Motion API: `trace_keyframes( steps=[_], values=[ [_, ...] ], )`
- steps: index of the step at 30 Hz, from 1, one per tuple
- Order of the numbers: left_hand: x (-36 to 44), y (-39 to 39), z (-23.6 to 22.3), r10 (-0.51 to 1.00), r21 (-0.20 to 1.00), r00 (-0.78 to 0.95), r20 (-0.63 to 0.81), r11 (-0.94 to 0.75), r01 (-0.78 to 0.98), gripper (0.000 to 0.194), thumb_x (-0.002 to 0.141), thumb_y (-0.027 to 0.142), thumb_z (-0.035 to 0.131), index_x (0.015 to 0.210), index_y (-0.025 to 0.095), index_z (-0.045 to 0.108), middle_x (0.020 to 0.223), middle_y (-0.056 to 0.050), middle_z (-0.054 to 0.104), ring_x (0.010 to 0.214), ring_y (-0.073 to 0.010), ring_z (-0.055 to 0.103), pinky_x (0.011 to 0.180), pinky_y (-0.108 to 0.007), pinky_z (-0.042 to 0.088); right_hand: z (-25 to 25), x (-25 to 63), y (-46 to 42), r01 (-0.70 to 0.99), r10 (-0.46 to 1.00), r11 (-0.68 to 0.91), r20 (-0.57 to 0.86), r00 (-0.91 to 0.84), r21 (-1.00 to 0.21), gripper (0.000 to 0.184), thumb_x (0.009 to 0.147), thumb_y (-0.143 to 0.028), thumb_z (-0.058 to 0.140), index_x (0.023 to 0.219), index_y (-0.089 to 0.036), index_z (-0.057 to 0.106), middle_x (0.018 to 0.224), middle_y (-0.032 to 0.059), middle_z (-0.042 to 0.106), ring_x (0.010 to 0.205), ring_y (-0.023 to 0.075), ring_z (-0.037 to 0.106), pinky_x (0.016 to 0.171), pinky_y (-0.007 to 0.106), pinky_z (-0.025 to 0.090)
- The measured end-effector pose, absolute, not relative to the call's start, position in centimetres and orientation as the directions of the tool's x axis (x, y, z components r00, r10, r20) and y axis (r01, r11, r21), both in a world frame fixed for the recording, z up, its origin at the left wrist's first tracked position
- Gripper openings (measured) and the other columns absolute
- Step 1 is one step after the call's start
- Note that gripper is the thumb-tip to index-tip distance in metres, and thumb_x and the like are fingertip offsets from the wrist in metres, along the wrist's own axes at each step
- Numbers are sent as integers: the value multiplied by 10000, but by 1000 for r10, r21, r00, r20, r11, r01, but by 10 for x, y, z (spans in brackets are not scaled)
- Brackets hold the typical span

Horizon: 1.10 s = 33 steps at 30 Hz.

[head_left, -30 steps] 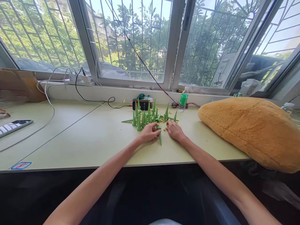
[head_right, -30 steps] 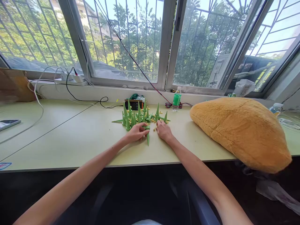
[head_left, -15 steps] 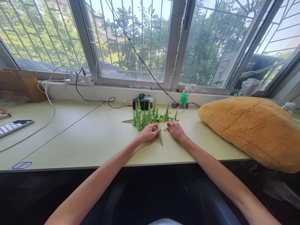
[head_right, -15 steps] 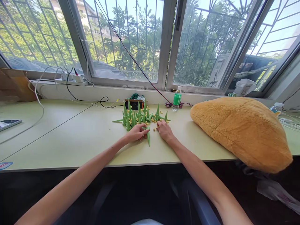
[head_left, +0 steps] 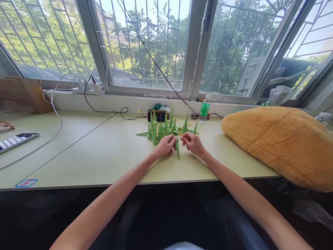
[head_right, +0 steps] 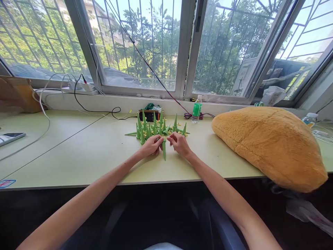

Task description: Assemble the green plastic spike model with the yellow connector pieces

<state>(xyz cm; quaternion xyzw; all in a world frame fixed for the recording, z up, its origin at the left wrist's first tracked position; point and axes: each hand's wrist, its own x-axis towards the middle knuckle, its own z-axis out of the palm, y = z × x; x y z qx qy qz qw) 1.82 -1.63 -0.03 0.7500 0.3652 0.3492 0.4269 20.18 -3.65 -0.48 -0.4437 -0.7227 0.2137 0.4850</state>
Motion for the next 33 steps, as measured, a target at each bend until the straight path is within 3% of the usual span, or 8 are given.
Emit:
trace_keyframes(
  steps=[24,33],
  values=[
    [18,-18,0,824,859,494,278,-443,255,366,880,542,490,822,180,486,585,24,624,339,-60,451,390,-187,352,-6,203,-38,530,814,566,527,-242,-631,432,940,-479,447,626,-192,519,534,-14,543,517,112,482,561,234,381],
    [17,-20,0,826,902,519,218,-374,217,355,858,535,538,861,183,495,546,30,600,340,-91,497,345,-186,330,-9,201,-37,523,812,571,530,-245,-633,431,952,-445,429,597,-202,436,520,-25,498,517,113,463,571,239,363]
  ],
)
